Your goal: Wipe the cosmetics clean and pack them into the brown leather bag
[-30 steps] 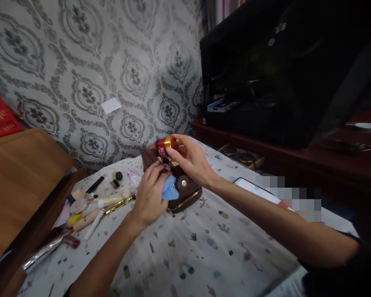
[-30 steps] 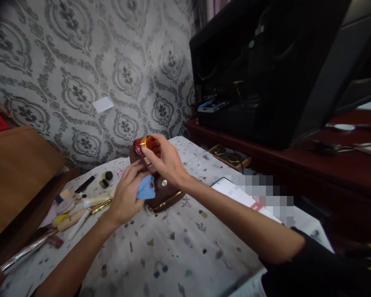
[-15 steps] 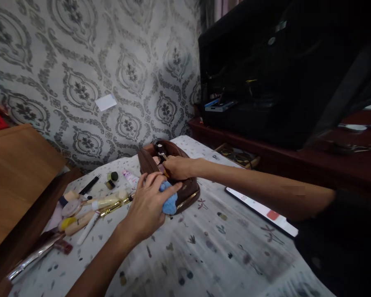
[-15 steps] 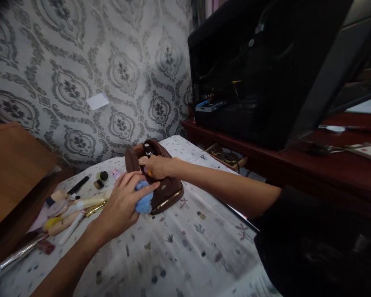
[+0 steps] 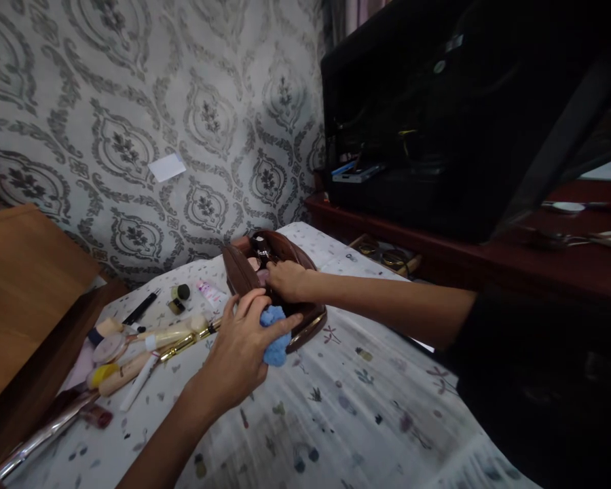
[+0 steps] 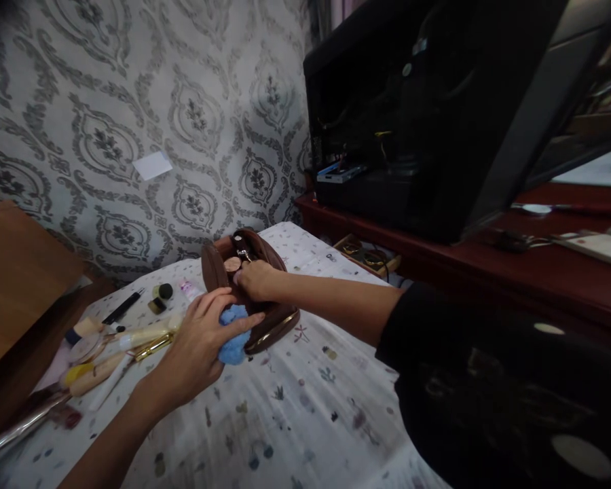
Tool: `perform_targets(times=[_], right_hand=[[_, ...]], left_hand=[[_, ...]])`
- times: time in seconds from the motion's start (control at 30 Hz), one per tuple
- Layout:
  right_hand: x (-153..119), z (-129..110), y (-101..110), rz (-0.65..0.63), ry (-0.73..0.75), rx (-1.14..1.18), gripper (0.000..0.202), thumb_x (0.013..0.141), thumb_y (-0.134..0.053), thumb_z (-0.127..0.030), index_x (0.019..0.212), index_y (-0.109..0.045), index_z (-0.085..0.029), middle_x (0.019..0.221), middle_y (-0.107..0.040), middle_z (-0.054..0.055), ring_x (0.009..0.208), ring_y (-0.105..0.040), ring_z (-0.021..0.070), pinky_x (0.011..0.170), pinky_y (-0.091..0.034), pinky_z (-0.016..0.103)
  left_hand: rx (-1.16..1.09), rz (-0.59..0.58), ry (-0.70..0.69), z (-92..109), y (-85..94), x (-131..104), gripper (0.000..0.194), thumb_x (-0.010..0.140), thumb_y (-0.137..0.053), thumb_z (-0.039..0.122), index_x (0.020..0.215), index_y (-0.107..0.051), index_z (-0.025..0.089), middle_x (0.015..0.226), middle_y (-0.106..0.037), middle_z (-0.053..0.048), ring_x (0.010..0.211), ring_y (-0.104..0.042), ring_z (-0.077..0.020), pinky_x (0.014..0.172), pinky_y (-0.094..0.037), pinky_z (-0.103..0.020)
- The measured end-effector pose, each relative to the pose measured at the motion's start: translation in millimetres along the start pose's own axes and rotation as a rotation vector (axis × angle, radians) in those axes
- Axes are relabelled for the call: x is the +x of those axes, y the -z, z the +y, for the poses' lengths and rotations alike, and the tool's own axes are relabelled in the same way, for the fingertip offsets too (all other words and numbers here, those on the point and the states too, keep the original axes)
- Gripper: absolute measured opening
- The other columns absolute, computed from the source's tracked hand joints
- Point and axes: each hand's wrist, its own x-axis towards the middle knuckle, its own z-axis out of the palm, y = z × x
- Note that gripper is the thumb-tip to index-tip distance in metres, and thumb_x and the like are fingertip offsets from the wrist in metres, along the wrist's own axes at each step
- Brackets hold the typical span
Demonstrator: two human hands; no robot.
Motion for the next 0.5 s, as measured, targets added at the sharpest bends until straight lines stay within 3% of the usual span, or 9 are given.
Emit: perform_targets(times=[0.17,0.5], right_hand=[[-1.7,-4.2,-2.1,-0.011,0.021,-0.046,0.029,0.093,-0.051,-0.016,0.116,-0.069,-0.011,0.122,-0.066,0.02,0.107,-0.066,0.0276,0.082,-0.053,0.032],[7.2,-5.3,-3.2,-0.036,0.018,-0.123,0.028,0.094,-0.048,-0.014,0.11,-0.07,-0.013,0.117,-0.068,0.018,0.109,-0.066,0.0262,0.084,-0.054,0.031]], left_hand=[[-0.009,0.004,-0.014,-1.5,-0.6,-0.3,0.085,0.065,-0.051,-0.005,0.139,-0.053,0.038,0.127,-0.047,-0.011,0.132,-0.036,-0.0333,0.105,-0.036,-0.056],[0.014,-0.033,0.004,-0.3,-1.7,-2.0,0.086,0.068,-0.048,-0.006,0.142,-0.049,0.038,0.13,-0.042,-0.011,0.136,-0.031,-0.0342,0.106,-0.036,-0.058]])
